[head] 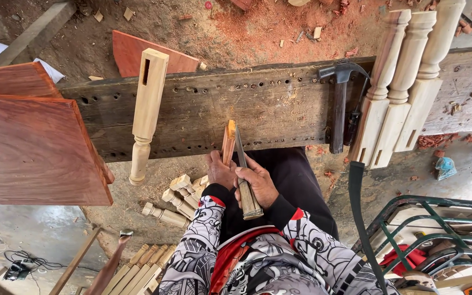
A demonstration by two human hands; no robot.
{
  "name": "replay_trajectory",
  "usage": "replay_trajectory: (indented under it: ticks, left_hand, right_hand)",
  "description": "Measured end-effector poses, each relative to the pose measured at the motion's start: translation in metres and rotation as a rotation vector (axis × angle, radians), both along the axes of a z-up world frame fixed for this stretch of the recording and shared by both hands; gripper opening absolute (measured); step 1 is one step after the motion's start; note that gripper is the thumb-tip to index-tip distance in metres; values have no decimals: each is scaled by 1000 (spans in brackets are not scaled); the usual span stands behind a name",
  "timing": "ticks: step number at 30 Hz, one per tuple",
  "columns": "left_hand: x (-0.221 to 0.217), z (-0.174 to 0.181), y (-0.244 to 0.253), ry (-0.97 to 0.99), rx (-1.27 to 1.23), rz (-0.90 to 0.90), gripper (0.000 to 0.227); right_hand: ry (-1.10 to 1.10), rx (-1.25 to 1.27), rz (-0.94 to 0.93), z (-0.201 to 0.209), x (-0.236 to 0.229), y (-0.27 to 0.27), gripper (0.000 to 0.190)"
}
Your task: Shaping, hammering, and sawing wooden components to create furniture legs on a workbench.
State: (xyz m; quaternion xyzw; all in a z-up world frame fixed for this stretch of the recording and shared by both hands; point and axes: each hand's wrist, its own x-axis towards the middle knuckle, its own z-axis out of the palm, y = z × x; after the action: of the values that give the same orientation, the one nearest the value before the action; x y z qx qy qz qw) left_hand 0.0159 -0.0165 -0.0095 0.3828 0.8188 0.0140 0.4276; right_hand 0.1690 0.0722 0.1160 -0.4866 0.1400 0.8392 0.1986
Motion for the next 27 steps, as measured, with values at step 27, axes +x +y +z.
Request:
replay_trajectory:
  ticks: [27]
  left_hand:
    - [-3, 1, -4, 0, -51, 18, 46]
  right_hand:
    - [-39, -104, -70, -44, -5, -5, 64]
